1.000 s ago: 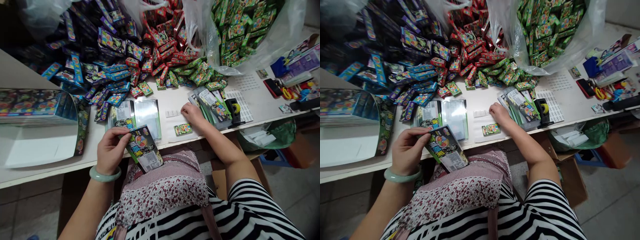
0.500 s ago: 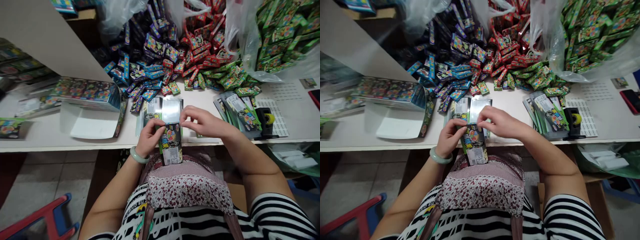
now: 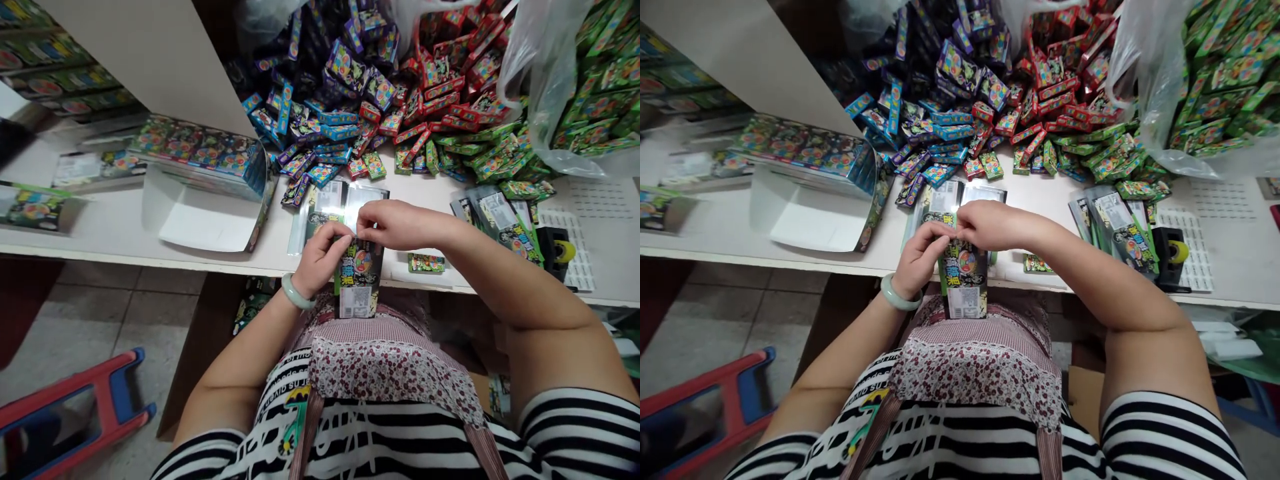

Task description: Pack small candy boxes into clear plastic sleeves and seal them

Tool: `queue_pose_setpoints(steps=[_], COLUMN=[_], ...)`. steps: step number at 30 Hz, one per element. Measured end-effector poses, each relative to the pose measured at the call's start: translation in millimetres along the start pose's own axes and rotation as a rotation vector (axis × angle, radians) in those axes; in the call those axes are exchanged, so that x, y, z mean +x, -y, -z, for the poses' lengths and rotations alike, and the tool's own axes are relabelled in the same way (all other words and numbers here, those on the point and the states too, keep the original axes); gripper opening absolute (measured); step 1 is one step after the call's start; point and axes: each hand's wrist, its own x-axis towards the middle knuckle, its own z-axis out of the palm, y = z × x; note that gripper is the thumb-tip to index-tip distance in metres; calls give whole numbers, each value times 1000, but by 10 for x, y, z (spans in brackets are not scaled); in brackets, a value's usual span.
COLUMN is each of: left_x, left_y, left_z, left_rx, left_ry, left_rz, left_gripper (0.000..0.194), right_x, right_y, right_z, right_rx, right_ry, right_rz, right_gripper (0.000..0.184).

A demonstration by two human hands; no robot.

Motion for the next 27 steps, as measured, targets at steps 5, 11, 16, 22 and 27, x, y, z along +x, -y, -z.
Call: queue_pose_setpoints(steps=[5,11,16,22,27], left_x=[-4,-23,-139,-477,-377], left_y=[24,81,83,-176,-694], left_z=[-56,-100,-76,271,1138], left_rx=[-10,6,-93,-183,289], left_ry=[-36,-160,-88,244,-378], left_rz=[11,4,88,188,-136], left_gripper=[26,27,42,43,26], right_x=[44,100,168,66,-104], right_y=[-4,-32,-180,-261,-472], right_z=[-3,-49,-241,-264,-116], right_rx=[-21,122,784,989,887], right_ry=[15,-13,189,249,-119], right_rz=[-13,-100,-268,-236,-129], right_gripper=[10,9,8,7,30])
